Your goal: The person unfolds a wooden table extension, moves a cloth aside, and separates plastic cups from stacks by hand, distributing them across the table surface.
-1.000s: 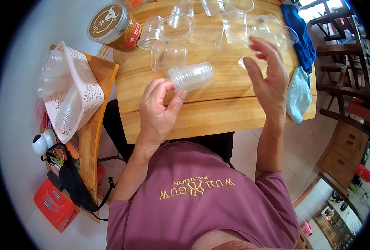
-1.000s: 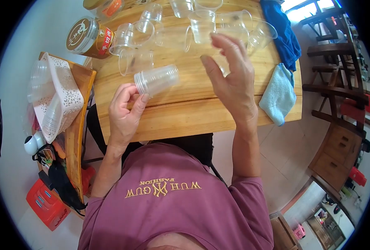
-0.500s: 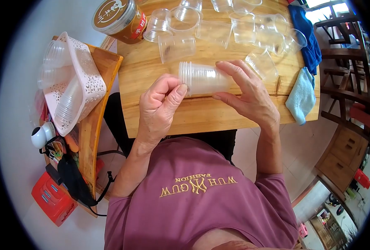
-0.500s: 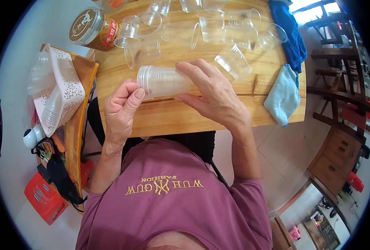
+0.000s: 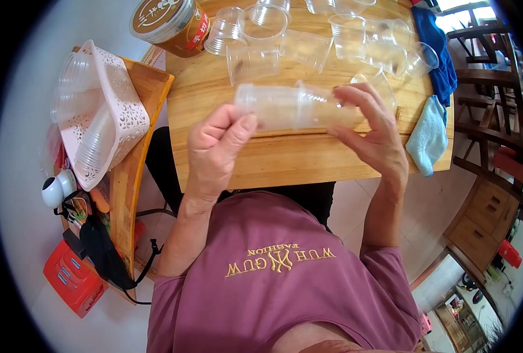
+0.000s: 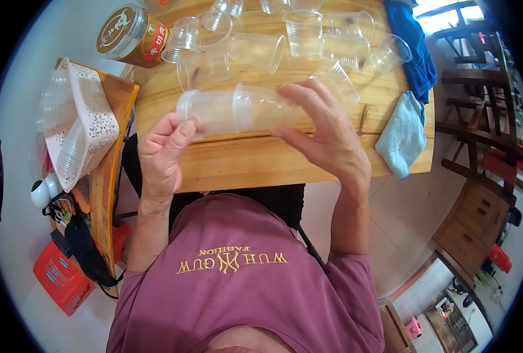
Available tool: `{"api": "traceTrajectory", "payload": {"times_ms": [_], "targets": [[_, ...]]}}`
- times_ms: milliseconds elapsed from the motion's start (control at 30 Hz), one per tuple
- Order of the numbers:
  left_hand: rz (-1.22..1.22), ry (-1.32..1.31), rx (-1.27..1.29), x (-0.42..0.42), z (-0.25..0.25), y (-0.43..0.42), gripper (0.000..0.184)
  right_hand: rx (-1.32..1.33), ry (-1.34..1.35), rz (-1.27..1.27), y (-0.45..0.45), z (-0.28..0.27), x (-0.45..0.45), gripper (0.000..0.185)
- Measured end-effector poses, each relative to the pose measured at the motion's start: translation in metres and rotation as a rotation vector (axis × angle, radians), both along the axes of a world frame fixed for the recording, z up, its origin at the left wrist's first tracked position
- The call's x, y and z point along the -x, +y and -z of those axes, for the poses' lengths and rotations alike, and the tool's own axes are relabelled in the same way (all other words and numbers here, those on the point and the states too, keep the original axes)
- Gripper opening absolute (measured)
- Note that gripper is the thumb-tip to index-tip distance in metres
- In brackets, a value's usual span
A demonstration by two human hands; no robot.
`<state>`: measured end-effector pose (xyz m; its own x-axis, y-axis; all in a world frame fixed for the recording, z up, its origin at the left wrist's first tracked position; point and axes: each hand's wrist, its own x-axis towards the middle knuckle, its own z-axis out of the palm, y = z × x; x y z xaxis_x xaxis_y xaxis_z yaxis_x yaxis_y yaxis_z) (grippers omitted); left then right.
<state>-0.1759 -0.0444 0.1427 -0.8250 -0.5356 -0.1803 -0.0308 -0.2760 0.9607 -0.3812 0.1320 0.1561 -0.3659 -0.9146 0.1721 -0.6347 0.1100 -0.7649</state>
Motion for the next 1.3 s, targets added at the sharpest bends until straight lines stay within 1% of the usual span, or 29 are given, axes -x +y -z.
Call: {"api": "traceTrajectory", "payload": {"times_ms": [67,100,167,200,233,300,333,367,433,467,500,567,600,633,700,733,800,833,900,1033,1100,1167,1233,1267,1300], "targets": [[-0.075,0.027,-0.015,-0.004,0.000,-0.008,0.017,-0.003,0.069,0.109,0.007,-0.002,0.006,0.054],[-0.074,0.027,-0.016,-0.005,0.001,-0.009,0.017,-0.003,0.069,0.110,0.009,-0.002,0.007,0.054],[-0.068,-0.002,-0.012,-0.006,0.004,-0.010,0.016,0.039,0.037,0.338,0.013,0.001,0.009,0.056],[-0.066,-0.001,-0.012,-0.005,0.004,-0.008,0.016,0.093,0.016,0.386,0.012,0.007,0.012,0.060],[-0.051,-0.017,-0.027,-0.003,0.005,-0.004,0.014,0.093,0.018,0.389,0.008,0.008,0.015,0.060],[-0.033,-0.034,-0.041,-0.001,0.007,0.002,0.012,0.272,-0.141,0.569,-0.007,0.007,0.015,0.067],[-0.006,-0.047,-0.037,0.000,0.009,0.004,0.012,0.299,-0.127,0.551,-0.014,0.004,0.016,0.072],[0.019,-0.061,-0.032,0.001,0.010,0.006,0.012,0.300,-0.125,0.551,-0.020,0.003,0.017,0.072],[0.030,-0.065,-0.006,0.004,0.010,0.008,0.012,0.319,0.067,0.482,-0.028,0.003,0.019,0.074],[0.039,-0.080,0.022,0.005,0.009,0.009,0.013,0.348,0.130,0.458,-0.029,0.004,0.021,0.073],[0.047,-0.095,0.050,0.006,0.008,0.010,0.015,0.349,0.129,0.455,-0.029,0.002,0.019,0.073],[0.051,-0.080,0.057,0.007,0.002,0.010,0.018,0.247,0.173,0.394,-0.023,-0.008,0.009,0.071],[0.061,-0.063,0.065,0.007,0.001,0.010,0.022,0.170,0.199,0.314,-0.019,-0.011,0.006,0.069],[0.065,-0.063,0.061,0.008,0.001,0.009,0.022,0.105,0.219,0.167,-0.014,-0.014,0.005,0.067],[0.082,-0.024,0.051,0.008,0.001,0.009,0.025,0.053,0.147,0.049,-0.016,-0.016,-0.010,0.065],[0.083,-0.024,0.049,0.009,0.000,0.009,0.025,0.051,0.148,0.051,-0.016,-0.014,-0.014,0.065],[0.066,-0.030,0.059,0.010,-0.002,0.011,0.025,-0.100,0.129,-0.020,-0.016,-0.009,-0.020,0.066],[0.062,-0.030,0.061,0.010,-0.003,0.010,0.025,-0.099,0.129,-0.024,-0.017,-0.009,-0.019,0.066],[0.081,-0.003,0.040,0.008,-0.003,0.009,0.024,-0.076,-0.013,-0.055,-0.016,-0.009,-0.015,0.058],[0.050,0.039,0.029,0.008,-0.002,0.007,0.023,-0.063,-0.016,-0.057,-0.009,-0.015,-0.004,0.059],[-0.018,0.040,-0.004,0.004,0.000,0.001,0.022,0.025,0.006,0.016,-0.002,-0.012,0.002,0.058],[-0.014,0.012,0.015,-0.001,0.004,-0.005,0.022,-0.003,0.030,0.045,0.005,-0.014,0.007,0.060],[-0.005,-0.016,0.032,-0.003,0.005,-0.005,0.022,0.013,0.079,0.188,0.009,-0.013,0.007,0.062],[0.004,-0.032,0.045,-0.003,0.005,-0.004,0.022,-0.019,0.057,0.227,0.012,-0.010,0.007,0.067],[0.012,-0.049,0.059,-0.003,0.005,-0.002,0.021,-0.020,0.057,0.228,0.010,-0.007,0.005,0.067]]}}
